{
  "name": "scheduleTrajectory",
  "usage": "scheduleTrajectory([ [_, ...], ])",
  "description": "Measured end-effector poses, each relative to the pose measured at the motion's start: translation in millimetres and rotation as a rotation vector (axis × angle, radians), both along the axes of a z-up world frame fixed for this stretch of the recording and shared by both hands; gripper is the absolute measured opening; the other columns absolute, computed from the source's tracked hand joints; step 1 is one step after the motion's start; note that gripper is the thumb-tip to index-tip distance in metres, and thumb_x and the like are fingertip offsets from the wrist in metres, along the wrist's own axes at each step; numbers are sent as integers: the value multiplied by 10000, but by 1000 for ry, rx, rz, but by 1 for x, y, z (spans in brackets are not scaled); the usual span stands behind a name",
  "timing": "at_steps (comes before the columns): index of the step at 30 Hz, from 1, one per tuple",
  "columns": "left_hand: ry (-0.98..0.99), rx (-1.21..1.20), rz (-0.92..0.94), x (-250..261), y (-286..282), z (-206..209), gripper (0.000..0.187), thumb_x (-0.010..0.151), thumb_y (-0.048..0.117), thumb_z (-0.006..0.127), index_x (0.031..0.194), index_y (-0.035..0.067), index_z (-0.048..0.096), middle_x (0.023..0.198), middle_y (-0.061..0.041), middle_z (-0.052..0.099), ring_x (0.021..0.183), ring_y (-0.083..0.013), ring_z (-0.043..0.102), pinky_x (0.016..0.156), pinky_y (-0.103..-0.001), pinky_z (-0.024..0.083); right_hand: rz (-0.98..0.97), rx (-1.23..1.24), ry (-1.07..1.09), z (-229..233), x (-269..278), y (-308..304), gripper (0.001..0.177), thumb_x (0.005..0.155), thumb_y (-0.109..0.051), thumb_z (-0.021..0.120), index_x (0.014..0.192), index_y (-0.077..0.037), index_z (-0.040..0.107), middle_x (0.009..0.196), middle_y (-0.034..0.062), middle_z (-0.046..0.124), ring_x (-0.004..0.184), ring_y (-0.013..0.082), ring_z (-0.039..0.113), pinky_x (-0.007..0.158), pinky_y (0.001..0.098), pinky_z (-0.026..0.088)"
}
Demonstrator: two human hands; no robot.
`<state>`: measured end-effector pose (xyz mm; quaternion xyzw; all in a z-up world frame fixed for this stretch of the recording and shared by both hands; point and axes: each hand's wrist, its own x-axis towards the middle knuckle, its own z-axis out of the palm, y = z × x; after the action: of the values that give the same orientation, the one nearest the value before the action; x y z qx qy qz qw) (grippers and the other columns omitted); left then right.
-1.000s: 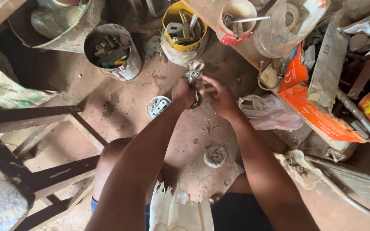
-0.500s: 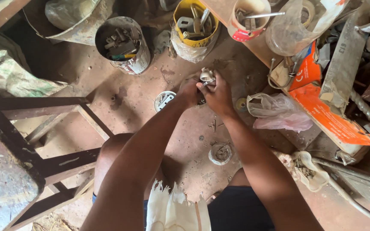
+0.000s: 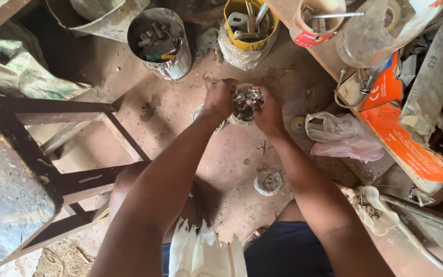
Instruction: Disassembling and organizing various mechanical components and tools on a cluttered workshop workbench.
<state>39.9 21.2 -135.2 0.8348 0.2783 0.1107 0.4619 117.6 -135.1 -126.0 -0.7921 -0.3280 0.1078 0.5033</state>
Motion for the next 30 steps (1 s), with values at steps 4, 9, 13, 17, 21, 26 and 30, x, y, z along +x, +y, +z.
scheduleTrajectory([
  [4, 90, 34, -3, -9, -1, 19, 456, 804, -98, 643, 1234, 38, 705, 1144, -205, 745, 1105, -336, 713, 939, -392, 559, 98, 16, 79, -12, 1, -2, 366, 886, 47, 719, 1234, -22, 630, 1180, 155, 702, 1075, 292, 717, 868, 378, 584],
  [9, 217, 5, -56, -12, -5, 34, 321, 831, -4, 719, 1147, 52, 721, 1152, -199, 734, 1116, -332, 704, 952, -387, 554, 184, -117, -192, -4, 6, -10, 341, 812, 111, 718, 1120, -35, 727, 1196, 159, 696, 1143, 351, 662, 997, 413, 520],
  [13, 272, 21, -38, -21, -3, 17, 341, 841, -18, 703, 1161, 99, 713, 1206, -197, 705, 1143, -354, 676, 996, -404, 526, 239, -143, -247, 3, 5, -15, 361, 774, 109, 735, 1110, -23, 727, 1228, 176, 676, 1176, 360, 620, 999, 427, 487],
  [17, 247, 162, -107, -32, -3, 5, 404, 815, 19, 743, 1198, 138, 694, 1199, -237, 666, 1168, -392, 631, 1006, -438, 507, 179, -203, -465, 29, 4, -25, 337, 785, 72, 738, 1097, -54, 752, 1182, 139, 702, 1138, 344, 631, 1000, 440, 482],
  [21, 392, 122, -62, -33, -7, 43, 342, 870, 176, 760, 1200, 166, 671, 1234, -224, 650, 1176, -376, 629, 1001, -450, 502, 169, -243, -284, 35, 8, -32, 276, 854, 57, 715, 1107, -44, 759, 1151, 151, 704, 1098, 340, 647, 927, 423, 508],
  [26, 661, -28, -191, -34, -21, 104, 482, 927, 334, 760, 1336, 183, 553, 1091, -153, 715, 974, -313, 703, 807, -426, 575, 147, -223, -180, 16, 24, -37, 257, 864, 72, 679, 1087, -31, 754, 1078, 169, 724, 969, 309, 710, 847, 392, 556],
  [30, 764, -285, -327, -36, -17, 48, 398, 902, 326, 779, 1122, 19, 654, 873, -79, 749, 703, -168, 744, 553, -334, 630, 152, -232, -212, 6, 30, -41, 245, 839, 97, 676, 1034, -17, 770, 1020, 193, 739, 924, 324, 721, 821, 400, 560],
])
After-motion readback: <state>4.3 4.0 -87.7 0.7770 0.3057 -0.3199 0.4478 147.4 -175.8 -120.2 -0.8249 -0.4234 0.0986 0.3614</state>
